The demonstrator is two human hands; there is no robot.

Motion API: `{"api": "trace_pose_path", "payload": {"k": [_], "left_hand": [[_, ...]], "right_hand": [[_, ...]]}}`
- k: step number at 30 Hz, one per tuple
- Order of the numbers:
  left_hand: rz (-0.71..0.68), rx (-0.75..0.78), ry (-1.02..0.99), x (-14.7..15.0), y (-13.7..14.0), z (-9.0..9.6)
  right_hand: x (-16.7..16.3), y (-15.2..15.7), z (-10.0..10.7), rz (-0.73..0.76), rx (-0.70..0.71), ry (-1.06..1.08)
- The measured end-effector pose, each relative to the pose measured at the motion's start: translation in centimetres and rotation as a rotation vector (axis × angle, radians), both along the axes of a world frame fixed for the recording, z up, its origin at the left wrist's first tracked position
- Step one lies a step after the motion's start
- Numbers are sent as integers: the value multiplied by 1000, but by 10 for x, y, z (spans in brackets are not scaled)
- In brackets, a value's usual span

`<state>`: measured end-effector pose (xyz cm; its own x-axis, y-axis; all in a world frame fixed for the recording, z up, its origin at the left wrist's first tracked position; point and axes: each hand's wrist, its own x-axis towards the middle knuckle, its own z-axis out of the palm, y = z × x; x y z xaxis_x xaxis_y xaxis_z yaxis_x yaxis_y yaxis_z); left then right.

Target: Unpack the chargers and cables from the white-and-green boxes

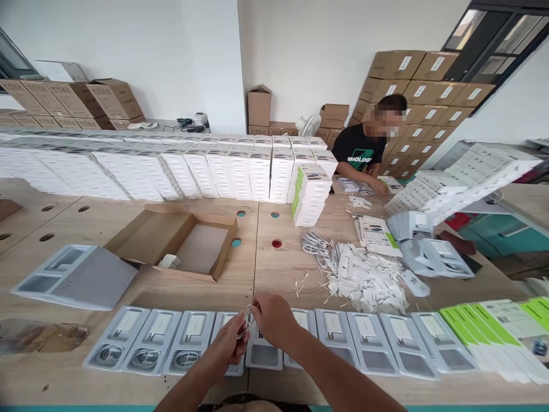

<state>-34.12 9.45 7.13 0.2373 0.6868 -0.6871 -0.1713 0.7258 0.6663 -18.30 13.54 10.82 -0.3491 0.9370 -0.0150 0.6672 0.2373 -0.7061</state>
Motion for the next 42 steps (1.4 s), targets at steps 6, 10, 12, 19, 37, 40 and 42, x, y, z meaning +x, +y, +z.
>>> {"api": "trace_pose_path", "payload": {"k": [6, 10, 12, 19, 37, 40, 42], "left_hand": [[24, 12, -104, -13, -8, -1], [26, 57, -87, -18, -8, -4], [36, 108, -45, -21, -6, -1], [-127, 635, 314, -39, -6, 28], [-245, 572, 581, -39, 1, 8], [-230, 589, 611, -36, -2, -1], [-218, 582, 598, -34, -4, -3]], "right_hand": [[-32, -21, -28, -86, -197, 240], [-38, -34, -32, -134, -198, 274], [-33, -33, -26, -188, -77, 231], [1, -6, 5, -45, 118, 155], [-12, -11, 1, -99, -60, 7], [-26, -14, -8, -140, -158, 134], [-34, -18, -16, -166, -215, 226]]}}
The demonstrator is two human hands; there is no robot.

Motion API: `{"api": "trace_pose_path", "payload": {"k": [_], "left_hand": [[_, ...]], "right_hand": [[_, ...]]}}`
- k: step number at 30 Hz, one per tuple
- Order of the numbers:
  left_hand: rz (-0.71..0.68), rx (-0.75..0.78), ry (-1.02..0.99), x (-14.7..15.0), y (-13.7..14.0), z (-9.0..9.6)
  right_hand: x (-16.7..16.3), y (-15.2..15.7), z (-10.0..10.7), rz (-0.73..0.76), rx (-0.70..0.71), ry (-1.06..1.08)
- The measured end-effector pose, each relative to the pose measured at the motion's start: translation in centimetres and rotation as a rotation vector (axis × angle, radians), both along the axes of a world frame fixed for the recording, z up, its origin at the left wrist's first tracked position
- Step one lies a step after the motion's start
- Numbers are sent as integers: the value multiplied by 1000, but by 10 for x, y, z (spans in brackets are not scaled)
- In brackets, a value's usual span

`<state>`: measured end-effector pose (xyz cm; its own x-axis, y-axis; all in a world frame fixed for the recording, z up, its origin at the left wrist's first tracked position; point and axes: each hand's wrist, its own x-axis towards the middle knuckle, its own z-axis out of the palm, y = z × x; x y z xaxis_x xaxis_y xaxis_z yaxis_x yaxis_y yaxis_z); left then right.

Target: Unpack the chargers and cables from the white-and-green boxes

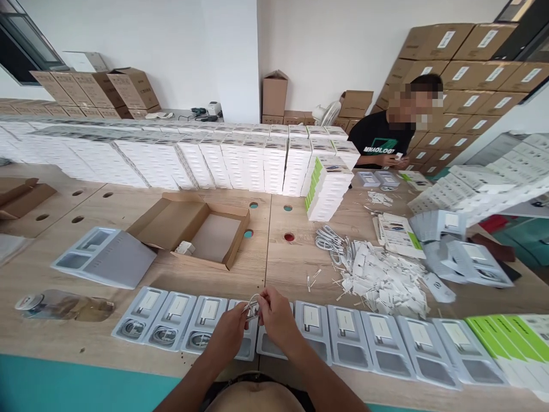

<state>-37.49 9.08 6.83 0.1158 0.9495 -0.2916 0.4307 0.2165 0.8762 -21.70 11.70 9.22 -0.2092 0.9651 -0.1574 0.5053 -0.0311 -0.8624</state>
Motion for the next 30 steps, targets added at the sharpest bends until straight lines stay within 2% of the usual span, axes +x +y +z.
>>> {"api": "trace_pose_path", "payload": {"k": [4, 7, 13, 18, 20, 23, 25, 27, 30], "left_hand": [[22, -52, -86, 3, -2, -1], [52, -108, -158, 4, -2, -5], [87, -170, -278, 7, -1, -12], [64, -255, -376, 7, -4, -8], [47, -283, -391, 5, -5, -6], [11, -278, -362, -2, -9, -7], [-35, -252, -316, -11, -13, -8], [-96, -222, -253, -22, -18, -10], [-185, -170, -134, -44, -29, -14]], "right_hand": [[-7, -9, -12, -73, -50, 115], [-6, -13, -12, -113, -72, 149], [-3, -16, -5, -126, -16, 16], [-1, -22, -13, -96, -164, 154], [1, -25, -14, -128, -98, 81], [5, -29, -11, -177, 85, -61], [8, -32, -11, -65, 110, -52], [10, -37, -18, 126, 65, 1], [8, -44, -44, 302, 99, -70]]}}
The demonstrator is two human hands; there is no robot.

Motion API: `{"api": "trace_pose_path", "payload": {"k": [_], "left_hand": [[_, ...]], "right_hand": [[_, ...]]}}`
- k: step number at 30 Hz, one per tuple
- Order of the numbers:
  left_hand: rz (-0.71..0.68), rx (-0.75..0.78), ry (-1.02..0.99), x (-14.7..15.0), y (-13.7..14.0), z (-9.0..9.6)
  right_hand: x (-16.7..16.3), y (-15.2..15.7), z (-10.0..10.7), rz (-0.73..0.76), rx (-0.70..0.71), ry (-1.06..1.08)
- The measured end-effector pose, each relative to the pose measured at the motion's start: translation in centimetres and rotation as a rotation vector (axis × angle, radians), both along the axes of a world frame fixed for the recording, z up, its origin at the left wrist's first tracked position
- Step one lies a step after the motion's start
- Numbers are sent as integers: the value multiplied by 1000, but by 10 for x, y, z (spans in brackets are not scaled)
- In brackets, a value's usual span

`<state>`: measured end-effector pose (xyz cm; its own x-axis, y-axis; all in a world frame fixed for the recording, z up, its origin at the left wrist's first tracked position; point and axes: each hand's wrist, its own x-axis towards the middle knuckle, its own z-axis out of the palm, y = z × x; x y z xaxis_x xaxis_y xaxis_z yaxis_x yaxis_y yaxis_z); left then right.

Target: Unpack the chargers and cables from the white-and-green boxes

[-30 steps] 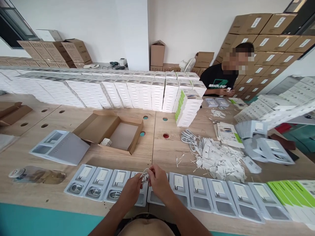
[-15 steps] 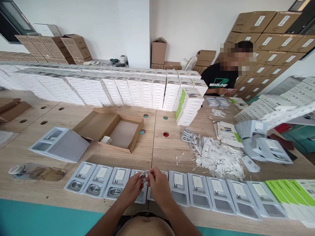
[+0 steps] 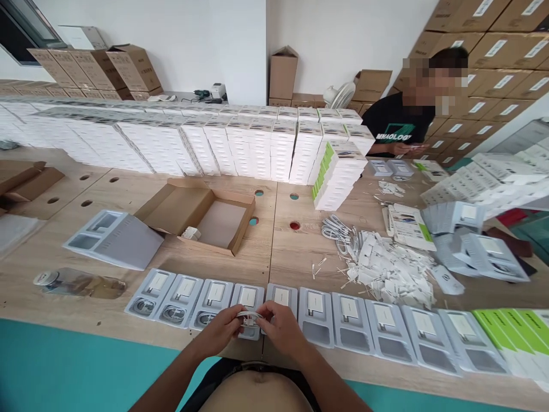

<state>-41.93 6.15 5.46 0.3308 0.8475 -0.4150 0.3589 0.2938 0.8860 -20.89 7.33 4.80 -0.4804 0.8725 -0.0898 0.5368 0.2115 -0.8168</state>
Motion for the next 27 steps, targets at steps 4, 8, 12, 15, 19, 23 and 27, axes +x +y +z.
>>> {"api": "trace_pose_path", "payload": {"k": [4, 8, 12, 15, 19, 23, 27], "left_hand": [[-9, 196, 209, -28, -16, -13], [-71, 397, 388, -35, -31, -33], [-220, 511, 484, -25, -43, -52], [-278, 555, 555, -20, -47, -63], [-306, 600, 619, -15, -48, -70], [-311, 666, 626, -12, -42, -71], [-271, 742, 609, -25, -32, -80]], "right_hand": [[-15, -6, -47, 51, 100, -119], [-27, -9, -73, 199, 257, -207], [-22, -15, -78, 375, 399, -248], [-16, -20, -79, 464, 462, -262], [-21, -25, -80, 499, 487, -296], [-21, -11, -71, 479, 449, -329], [26, 49, -64, 181, 256, -363]]}}
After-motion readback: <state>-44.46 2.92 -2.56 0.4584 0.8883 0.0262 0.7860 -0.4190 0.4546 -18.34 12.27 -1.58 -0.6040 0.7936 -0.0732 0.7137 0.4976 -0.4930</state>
